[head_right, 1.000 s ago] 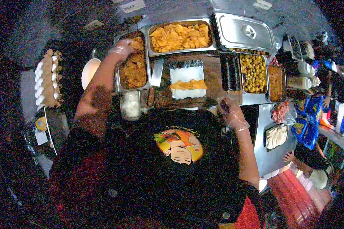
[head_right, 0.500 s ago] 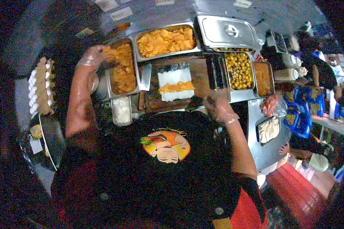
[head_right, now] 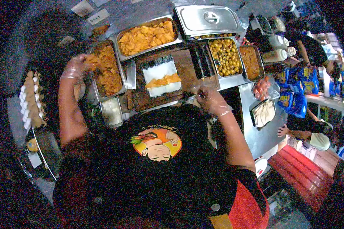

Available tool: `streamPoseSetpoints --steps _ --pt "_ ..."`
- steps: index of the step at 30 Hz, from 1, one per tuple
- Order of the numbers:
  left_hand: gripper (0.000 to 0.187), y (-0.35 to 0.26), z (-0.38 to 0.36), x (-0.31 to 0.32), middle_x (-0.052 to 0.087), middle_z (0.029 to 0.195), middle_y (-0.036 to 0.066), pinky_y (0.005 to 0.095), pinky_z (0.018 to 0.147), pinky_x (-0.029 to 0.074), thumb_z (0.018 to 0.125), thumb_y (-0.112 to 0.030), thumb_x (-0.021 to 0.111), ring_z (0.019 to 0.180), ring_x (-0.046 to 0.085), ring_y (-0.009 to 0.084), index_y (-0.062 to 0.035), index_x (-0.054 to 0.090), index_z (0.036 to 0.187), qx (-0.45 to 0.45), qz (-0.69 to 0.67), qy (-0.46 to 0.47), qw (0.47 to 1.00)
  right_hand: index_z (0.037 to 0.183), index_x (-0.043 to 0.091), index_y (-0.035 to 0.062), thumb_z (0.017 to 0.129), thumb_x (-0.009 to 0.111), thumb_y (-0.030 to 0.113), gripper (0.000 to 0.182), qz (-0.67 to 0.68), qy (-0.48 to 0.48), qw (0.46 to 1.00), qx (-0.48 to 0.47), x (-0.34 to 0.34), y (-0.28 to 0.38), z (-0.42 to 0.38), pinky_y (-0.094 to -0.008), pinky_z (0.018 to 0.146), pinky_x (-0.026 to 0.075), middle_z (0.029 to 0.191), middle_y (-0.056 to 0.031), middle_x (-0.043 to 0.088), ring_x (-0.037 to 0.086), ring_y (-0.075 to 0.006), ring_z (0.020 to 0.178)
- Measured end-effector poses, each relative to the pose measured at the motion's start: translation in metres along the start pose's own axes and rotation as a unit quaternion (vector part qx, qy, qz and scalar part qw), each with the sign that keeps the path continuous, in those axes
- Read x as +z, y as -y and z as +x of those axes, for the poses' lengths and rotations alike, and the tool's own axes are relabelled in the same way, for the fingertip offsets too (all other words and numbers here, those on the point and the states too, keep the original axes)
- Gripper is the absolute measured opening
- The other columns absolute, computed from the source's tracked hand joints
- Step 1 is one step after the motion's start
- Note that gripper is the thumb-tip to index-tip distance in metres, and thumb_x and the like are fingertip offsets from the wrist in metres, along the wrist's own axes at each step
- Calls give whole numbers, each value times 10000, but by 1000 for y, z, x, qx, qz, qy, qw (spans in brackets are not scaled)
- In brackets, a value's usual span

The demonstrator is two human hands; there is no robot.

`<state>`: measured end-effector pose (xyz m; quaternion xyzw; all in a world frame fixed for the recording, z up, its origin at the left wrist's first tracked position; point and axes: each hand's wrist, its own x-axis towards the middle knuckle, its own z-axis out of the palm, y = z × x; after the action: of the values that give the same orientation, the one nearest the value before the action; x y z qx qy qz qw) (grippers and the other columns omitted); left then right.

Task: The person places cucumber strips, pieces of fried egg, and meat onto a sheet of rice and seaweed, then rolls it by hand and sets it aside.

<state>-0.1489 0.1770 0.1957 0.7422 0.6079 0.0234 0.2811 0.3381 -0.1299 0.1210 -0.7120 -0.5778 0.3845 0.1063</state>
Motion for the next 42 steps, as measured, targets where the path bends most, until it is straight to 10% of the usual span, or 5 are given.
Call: streamPoseSetpoints --steps 2,18,25,28,42 --pt "501 -1 -1 20 789 1070 192 391 869 584 867 -280 847 911 766 287 -57 726 1298 45 -5 -18 999 1141 695 -11 995 708 252 301 -3 43 998 34 -8 5 -4 -503 889 560 1065 -274 738 714 -458 1007" --pt "454 -108 17 280 722 1287 205 409 1087 514 915 -174 623 1214 682 368 -115 710 1356 59 -3 212 976 1160 696 48 975 740 332 341 -48 24 997 -60 17 -12 68 -455 847 554 1013 -187 738 714 -364 935" --pt "446 -67 13 283 684 1362 175 399 1106 496 936 -182 614 1274 643 327 -123 697 1370 51 109 191 974 1248 694 88 945 731 371 415 -57 72 977 -191 38 5 147 -529 1000 544 1171 -254 712 678 -455 1097" --pt "491 -44 4 313 698 1290 152 428 1077 519 895 -264 749 1213 663 339 -115 691 1360 221 -220 -7 950 1271 672 109 927 746 331 416 -72 64 966 -240 41 17 168 -518 1023 519 1218 -208 670 638 -417 1174" --pt "380 -116 -11 260 721 1227 194 456 1025 546 904 -356 722 1134 699 355 -60 752 1140 16 22 107 994 1283 720 138 915 726 332 416 -177 156 922 -306 66 24 218 -509 1146 427 1301 -147 687 571 -355 1339"
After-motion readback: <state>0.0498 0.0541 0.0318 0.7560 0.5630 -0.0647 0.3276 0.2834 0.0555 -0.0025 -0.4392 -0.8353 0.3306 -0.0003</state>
